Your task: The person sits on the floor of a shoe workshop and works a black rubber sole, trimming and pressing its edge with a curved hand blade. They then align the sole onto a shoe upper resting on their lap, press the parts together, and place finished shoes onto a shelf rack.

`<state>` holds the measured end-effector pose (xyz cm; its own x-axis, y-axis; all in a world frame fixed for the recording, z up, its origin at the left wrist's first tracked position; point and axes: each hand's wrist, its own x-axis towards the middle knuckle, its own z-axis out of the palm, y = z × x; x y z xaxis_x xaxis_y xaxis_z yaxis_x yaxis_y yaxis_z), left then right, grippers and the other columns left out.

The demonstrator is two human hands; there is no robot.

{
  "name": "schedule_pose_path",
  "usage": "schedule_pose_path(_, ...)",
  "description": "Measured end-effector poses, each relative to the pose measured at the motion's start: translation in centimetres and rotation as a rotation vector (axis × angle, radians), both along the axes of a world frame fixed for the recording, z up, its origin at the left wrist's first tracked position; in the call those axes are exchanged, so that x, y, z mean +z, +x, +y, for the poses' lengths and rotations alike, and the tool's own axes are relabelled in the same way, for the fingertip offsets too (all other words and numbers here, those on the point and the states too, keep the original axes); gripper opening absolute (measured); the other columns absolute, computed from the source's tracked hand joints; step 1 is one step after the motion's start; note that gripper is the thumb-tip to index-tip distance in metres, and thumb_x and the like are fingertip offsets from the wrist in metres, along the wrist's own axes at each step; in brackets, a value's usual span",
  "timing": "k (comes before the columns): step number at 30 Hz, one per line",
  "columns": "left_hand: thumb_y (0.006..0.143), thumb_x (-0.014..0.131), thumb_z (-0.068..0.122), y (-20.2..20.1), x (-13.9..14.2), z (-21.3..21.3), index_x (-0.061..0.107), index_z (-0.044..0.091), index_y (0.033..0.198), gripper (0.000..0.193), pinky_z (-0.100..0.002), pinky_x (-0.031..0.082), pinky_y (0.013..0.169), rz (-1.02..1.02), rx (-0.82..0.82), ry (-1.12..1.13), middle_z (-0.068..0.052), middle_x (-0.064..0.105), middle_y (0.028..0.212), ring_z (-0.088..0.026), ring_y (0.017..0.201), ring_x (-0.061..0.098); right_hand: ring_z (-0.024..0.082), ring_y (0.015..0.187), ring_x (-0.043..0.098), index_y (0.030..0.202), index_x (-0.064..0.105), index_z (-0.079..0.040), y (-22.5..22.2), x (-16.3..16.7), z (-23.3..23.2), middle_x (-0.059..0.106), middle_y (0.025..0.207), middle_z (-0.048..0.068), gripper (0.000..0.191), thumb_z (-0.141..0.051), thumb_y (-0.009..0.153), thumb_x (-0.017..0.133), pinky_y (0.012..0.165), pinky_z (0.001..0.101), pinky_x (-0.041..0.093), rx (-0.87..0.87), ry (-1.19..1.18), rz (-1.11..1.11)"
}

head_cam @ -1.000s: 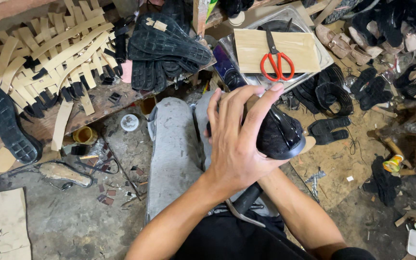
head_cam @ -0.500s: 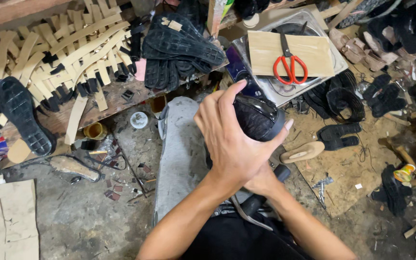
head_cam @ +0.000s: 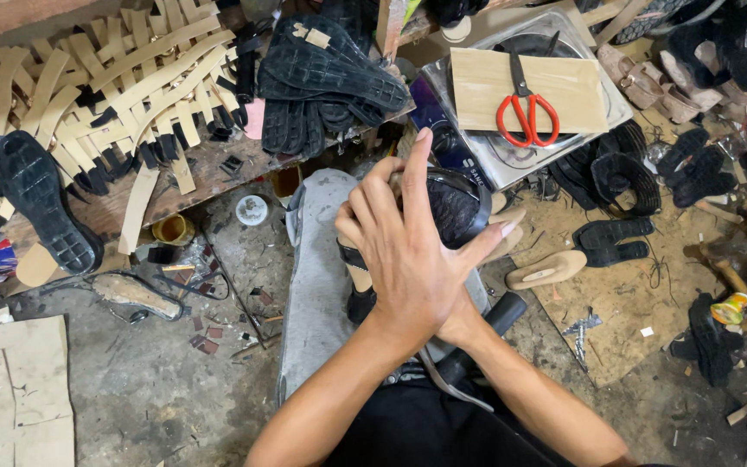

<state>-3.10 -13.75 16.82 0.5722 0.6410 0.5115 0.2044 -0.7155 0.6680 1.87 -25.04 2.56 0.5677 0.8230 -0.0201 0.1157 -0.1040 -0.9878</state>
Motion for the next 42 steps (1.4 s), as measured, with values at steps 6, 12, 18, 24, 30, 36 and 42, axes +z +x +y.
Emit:
schedule_pose_path(6, 0.079, 0.081, 0.057, -0.4, -0.2, 0.8, 0.043, 0.006, 0.154, 0.098, -0.05, 0.027, 0.105, 0.005, -0.085, -0.067, -0.019, 0.051, 0.131, -0.035, 0.124, 0.045, 0.022, 0.13, 0.055, 0.148, 0.043, -0.001, -0.1, -1.2, -0.6, 0.059, 0.141, 0.013, 0.073, -0.024, 0.088, 0.077, 0.112, 0.0382, 0.044, -0.037, 0.044, 0.024)
schedule_pose_path(12, 0.1, 0.069, 0.034, -1.3, -2.1, 4.3, 0.058, 0.007, 0.147, 0.055, -0.038, 0.049, 0.104, 0.007, -0.279, -0.423, -0.012, 0.067, 0.129, -0.025, 0.119, 0.065, 0.022, 0.137, 0.048, 0.152, 0.035, 0.0, -0.2, -0.1, -0.8, 0.051, 0.146, 0.011, 0.084, -0.011, 0.083, 0.082, 0.118, 0.0376, 0.037, -0.01, 0.178, 0.224)
schedule_pose_path(18, 0.098, 0.075, 0.02, -4.5, -8.2, 8.3, 0.043, 0.002, 0.151, 0.065, -0.033, 0.048, 0.106, -0.241, -0.732, -0.953, -0.007, 0.059, 0.138, -0.018, 0.123, 0.058, 0.022, 0.137, 0.05, 0.152, 0.032, -0.002, -0.1, 4.0, 1.0, 0.051, 0.146, 0.01, 0.086, -0.002, 0.081, 0.081, 0.117, 0.0393, 0.04, -0.042, 0.234, 0.41)
schedule_pose_path(24, 0.093, 0.075, 0.03, -5.3, -12.8, 8.5, 0.058, -0.005, 0.129, 0.052, -0.03, 0.052, 0.093, 0.015, -0.518, -1.081, -0.007, 0.067, 0.116, -0.015, 0.108, 0.061, 0.02, 0.143, 0.046, 0.146, 0.051, -0.003, 4.9, 7.5, 2.4, 0.052, 0.152, 0.008, 0.058, -0.02, 0.095, 0.072, 0.119, 0.0386, 0.035, 0.014, -0.072, -0.118)
schedule_pose_path(30, 0.089, 0.072, 0.042, 1.1, -10.1, 17.7, 0.056, -0.002, 0.134, 0.064, -0.03, 0.05, 0.095, 0.228, -0.641, -0.65, -0.008, 0.069, 0.116, -0.014, 0.106, 0.062, 0.019, 0.123, 0.058, 0.148, 0.052, -0.001, 15.8, 9.6, 7.6, 0.061, 0.133, 0.009, 0.057, -0.033, 0.101, 0.062, 0.105, 0.0347, 0.045, -0.125, 0.282, 0.224)
schedule_pose_path(36, 0.088, 0.069, 0.052, 8.6, -7.6, 20.4, 0.06, 0.0, 0.136, 0.072, -0.032, 0.048, 0.1, 0.54, -0.879, -0.727, -0.009, 0.071, 0.122, -0.017, 0.111, 0.062, 0.018, 0.108, 0.069, 0.132, 0.064, 0.001, 18.4, 10.8, 12.8, 0.071, 0.12, 0.012, 0.044, -0.032, 0.104, 0.06, 0.099, 0.0344, 0.056, 0.058, 0.22, 0.364)
schedule_pose_path(42, 0.087, 0.07, 0.054, 9.1, -9.1, 20.6, 0.04, 0.002, 0.153, 0.088, -0.032, 0.039, 0.11, 0.538, -1.001, -0.806, -0.009, 0.058, 0.144, -0.018, 0.131, 0.052, 0.018, 0.092, 0.074, 0.121, 0.068, 0.005, 18.2, 9.5, 13.1, 0.076, 0.107, 0.013, 0.037, -0.027, 0.104, 0.063, 0.086, 0.031, 0.062, 0.027, 0.145, 0.488)
